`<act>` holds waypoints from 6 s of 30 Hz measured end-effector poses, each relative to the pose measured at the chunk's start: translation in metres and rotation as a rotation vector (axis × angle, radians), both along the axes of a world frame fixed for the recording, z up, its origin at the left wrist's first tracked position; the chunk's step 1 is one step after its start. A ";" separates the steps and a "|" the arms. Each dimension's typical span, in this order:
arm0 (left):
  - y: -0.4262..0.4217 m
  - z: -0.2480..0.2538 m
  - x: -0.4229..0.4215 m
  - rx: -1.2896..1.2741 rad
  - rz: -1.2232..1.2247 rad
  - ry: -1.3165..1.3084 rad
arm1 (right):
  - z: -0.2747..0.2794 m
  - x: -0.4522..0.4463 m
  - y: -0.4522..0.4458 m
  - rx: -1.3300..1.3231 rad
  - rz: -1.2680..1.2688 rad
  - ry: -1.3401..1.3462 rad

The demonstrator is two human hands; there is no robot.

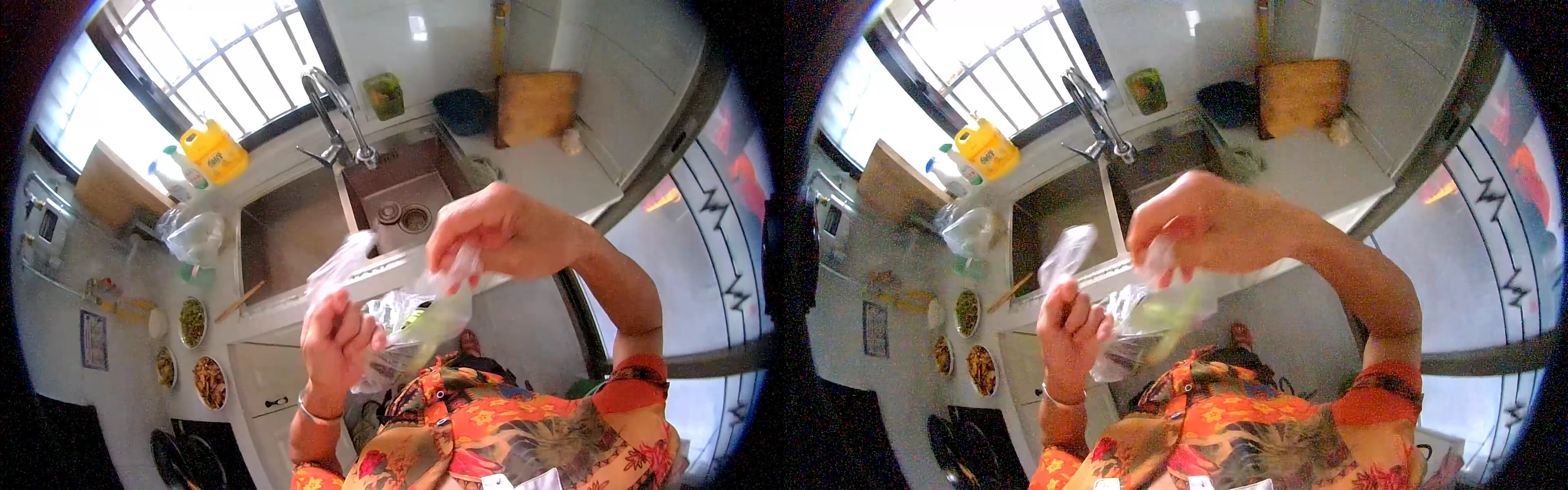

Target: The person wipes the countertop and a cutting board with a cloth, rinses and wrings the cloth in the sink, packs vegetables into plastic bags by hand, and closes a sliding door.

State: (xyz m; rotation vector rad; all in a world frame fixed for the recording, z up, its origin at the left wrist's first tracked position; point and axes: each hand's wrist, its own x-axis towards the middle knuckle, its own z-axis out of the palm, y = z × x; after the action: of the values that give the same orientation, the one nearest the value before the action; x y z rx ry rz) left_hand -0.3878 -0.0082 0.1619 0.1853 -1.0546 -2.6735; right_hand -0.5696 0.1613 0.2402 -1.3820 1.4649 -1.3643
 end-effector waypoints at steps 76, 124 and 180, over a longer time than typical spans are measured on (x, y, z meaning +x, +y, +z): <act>0.036 0.083 -0.199 -1.990 0.600 0.887 | 0.012 -0.174 -0.008 -0.611 0.029 1.014; 0.051 0.071 -0.133 -1.348 0.661 -0.096 | 0.033 -0.126 -0.037 -0.291 0.319 0.421; -0.056 -0.014 0.308 -1.159 0.566 -0.357 | -0.047 0.281 -0.224 -0.011 0.868 0.498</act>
State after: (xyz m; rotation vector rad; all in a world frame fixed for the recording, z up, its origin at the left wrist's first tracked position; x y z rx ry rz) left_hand -0.0799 -0.0641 0.1476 0.5984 -2.0631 -1.2687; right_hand -0.2882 -0.0627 0.1935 -2.1135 0.9015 -0.4905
